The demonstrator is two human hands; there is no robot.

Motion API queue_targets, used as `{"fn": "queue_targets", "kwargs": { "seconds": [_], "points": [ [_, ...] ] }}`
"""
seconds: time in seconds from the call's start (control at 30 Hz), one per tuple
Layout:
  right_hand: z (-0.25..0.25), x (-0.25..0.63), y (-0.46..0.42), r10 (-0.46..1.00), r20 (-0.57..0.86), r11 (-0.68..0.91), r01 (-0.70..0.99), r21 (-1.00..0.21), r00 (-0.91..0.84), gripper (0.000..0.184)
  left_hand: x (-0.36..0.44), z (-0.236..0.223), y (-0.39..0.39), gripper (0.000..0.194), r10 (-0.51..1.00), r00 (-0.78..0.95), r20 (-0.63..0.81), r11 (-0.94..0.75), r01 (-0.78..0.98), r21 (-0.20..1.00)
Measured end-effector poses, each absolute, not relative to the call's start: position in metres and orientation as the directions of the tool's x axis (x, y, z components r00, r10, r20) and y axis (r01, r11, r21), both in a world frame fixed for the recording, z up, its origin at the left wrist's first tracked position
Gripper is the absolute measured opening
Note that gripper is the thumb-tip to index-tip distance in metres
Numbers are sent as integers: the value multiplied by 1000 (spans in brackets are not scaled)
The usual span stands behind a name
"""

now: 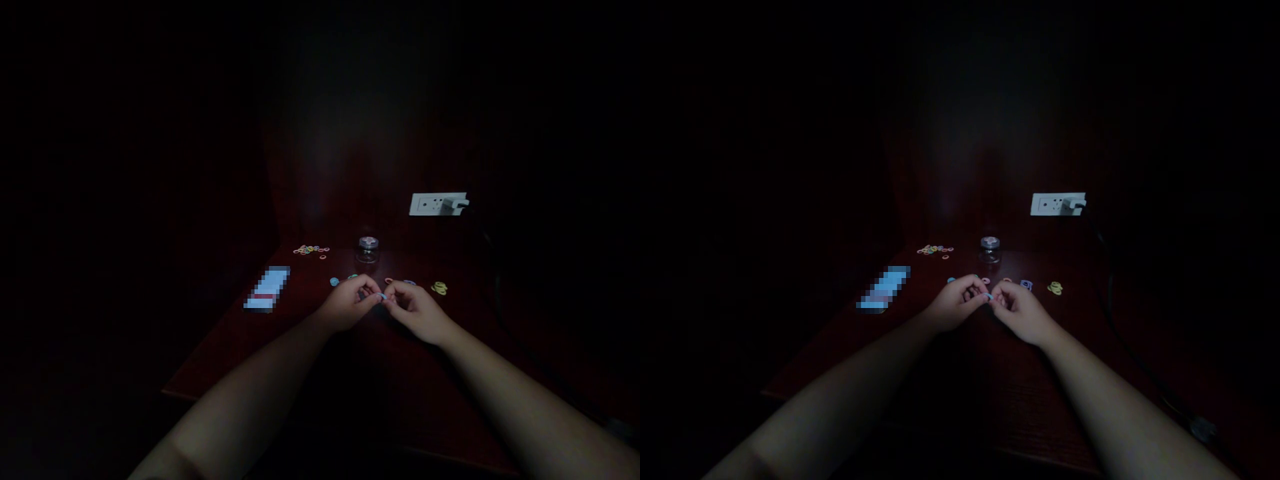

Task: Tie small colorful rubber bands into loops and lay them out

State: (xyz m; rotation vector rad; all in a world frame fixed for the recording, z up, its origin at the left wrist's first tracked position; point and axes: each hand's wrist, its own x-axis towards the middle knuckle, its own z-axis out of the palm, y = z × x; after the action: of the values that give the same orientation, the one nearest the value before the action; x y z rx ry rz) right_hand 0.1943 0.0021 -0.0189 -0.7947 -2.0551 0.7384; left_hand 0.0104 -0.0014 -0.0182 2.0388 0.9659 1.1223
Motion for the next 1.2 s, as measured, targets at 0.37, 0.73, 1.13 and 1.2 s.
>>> {"fn": "queue_targets", "kwargs": {
  "seconds": [0.37, 0.73, 1.13, 1.2],
  "points": [
    [-18, 195, 2, 759, 461, 614, 269, -742, -459, 12, 10, -18, 0, 14, 817, 335, 469, -569, 333, 752],
    [-17, 196, 3, 763, 480, 632, 345, -694, -433, 15, 9, -21, 1, 17, 826, 361, 432, -544, 310, 780],
    [-22, 202, 9, 769, 525, 631, 303, -714, -364, 16, 9, -15, -4, 17, 799, 471, 374, -545, 304, 781],
    [-23, 201, 8, 772, 526, 627, 288, -724, -357, 16, 9, -15, -4, 16, 795, 486, 362, -535, 281, 797]
  ]
}}
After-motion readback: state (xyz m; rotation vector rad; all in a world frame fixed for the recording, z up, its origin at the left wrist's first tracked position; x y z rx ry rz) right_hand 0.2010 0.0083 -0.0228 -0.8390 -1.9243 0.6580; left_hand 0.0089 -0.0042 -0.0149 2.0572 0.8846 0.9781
